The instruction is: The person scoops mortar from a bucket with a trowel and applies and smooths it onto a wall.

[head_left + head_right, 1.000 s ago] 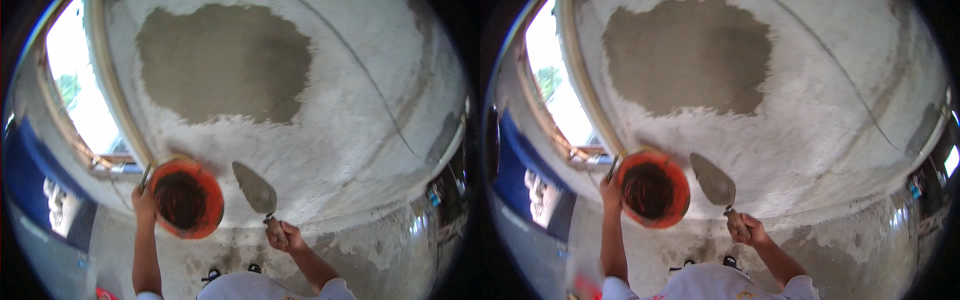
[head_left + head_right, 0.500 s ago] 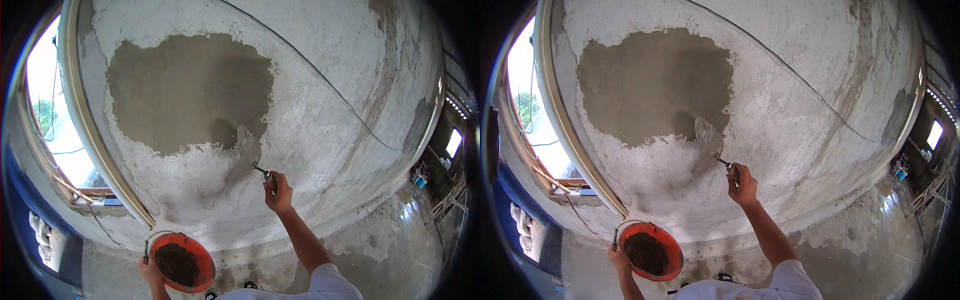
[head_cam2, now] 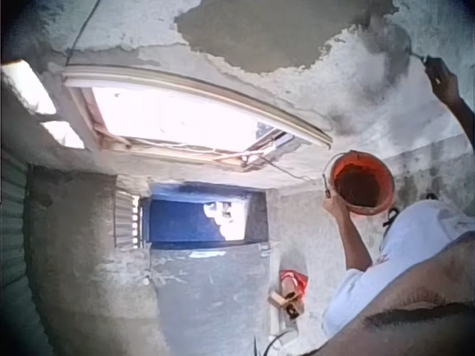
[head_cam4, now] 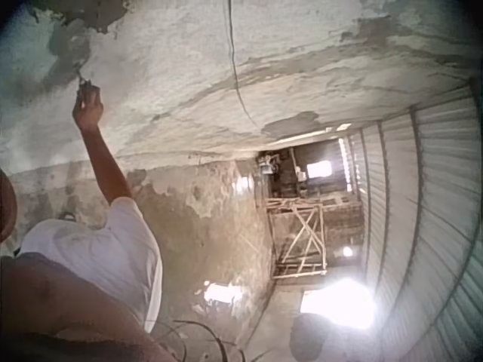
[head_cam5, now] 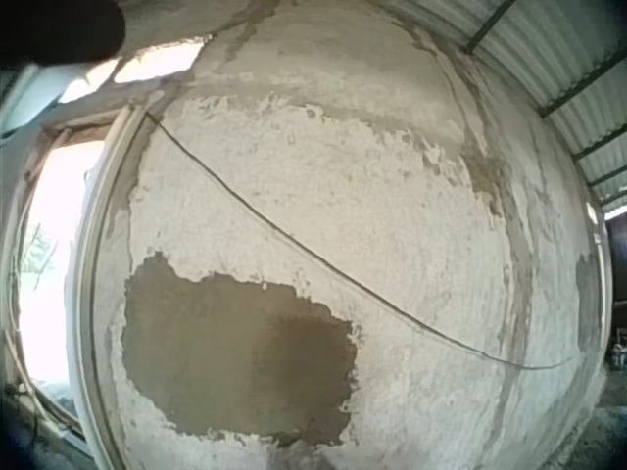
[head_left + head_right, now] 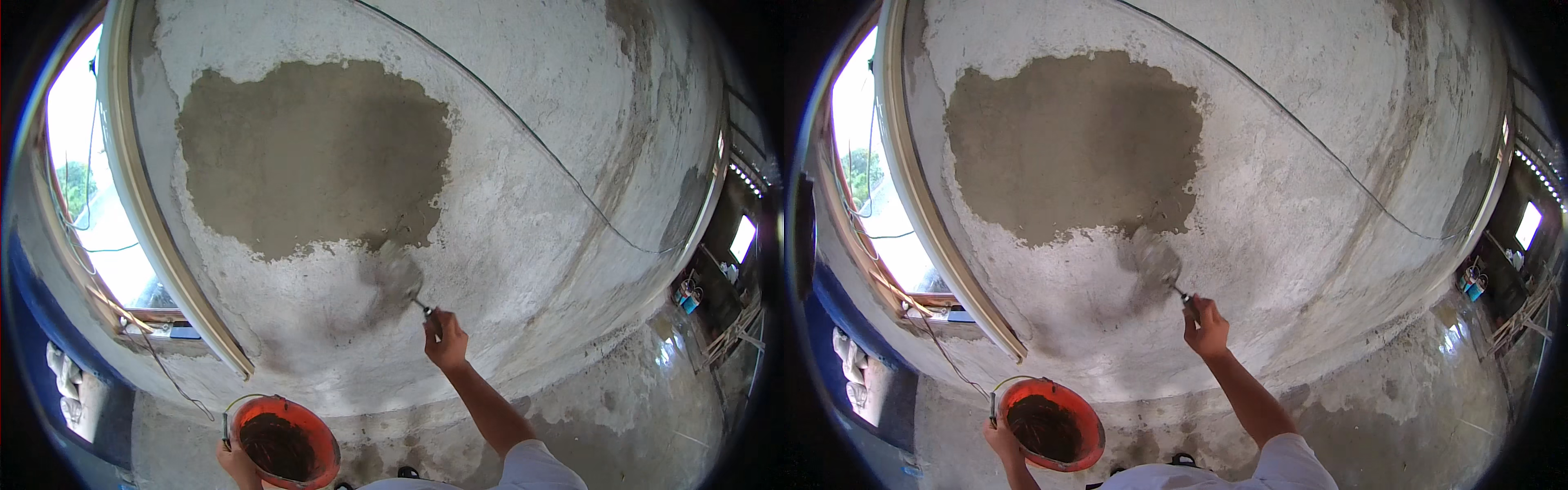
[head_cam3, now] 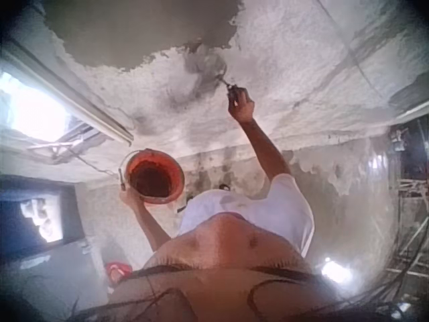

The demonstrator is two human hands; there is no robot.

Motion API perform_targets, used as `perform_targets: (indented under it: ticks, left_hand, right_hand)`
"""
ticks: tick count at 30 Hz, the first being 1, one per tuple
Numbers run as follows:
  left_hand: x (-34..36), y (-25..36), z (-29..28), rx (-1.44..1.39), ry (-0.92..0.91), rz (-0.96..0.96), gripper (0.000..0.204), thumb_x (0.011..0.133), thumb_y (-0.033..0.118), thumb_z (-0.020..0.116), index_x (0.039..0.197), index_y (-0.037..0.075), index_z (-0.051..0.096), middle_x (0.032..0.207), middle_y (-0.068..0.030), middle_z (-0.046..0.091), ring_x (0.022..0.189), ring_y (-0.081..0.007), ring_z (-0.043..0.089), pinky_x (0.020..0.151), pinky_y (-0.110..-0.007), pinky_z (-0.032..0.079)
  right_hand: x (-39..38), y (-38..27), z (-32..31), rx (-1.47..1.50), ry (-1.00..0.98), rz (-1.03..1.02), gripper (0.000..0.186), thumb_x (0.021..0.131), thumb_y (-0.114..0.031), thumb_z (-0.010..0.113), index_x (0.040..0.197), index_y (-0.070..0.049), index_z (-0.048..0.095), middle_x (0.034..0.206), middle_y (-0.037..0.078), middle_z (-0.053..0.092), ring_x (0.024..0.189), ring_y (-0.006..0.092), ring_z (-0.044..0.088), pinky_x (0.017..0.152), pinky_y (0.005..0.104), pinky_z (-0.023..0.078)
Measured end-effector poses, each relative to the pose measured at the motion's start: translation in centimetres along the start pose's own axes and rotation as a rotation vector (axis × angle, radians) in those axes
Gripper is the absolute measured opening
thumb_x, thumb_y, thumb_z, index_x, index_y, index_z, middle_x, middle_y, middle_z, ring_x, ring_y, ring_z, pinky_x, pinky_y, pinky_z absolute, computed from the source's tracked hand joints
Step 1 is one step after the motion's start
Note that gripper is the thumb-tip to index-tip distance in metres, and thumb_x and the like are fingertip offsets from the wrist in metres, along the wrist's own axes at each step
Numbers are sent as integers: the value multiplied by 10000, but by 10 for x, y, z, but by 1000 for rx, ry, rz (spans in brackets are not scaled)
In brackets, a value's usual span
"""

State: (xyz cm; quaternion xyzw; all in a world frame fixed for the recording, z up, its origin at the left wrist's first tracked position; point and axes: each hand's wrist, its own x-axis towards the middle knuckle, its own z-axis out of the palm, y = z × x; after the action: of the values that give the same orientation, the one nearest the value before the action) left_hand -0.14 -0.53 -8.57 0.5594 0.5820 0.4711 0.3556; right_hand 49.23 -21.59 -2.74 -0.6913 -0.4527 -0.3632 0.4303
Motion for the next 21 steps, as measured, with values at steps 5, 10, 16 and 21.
perform_targets:
  ticks: [5,10,16,21]
  left_hand:
    - [-3,-1,7,-99,-63,-55,265,1046,148,635,829,24,547,754,-19,535,672,-128,480,614,-333,432]
    - [-7,-3,-2,-69,-21,-8,248,1050,138,624,844,11,572,760,-17,547,666,-128,487,607,-331,434]
    - [-5,0,-2,-176,-42,-66,265,1053,122,612,825,-10,582,748,-18,562,650,-122,486,591,-328,430]
    - [0,-3,2,27,-55,15,295,1077,141,607,832,-23,597,744,-16,590,643,-111,512,585,-306,445]
  right_hand:
    - [28,0,10,-84,146,162,469,912,-101,760,1351,-75,597,1114,144,699,859,383,742,655,456,613]
    - [-17,-11,14,-106,-90,50,438,884,-72,752,1307,-122,652,1091,80,713,843,313,752,655,431,615]
    - [36,-18,2,-123,233,90,508,856,-59,796,1336,-135,649,1075,75,719,826,292,750,630,384,602]
    - [27,-1,17,-204,117,96,503,869,-95,780,1348,-203,673,1059,57,707,803,293,733,625,404,603]
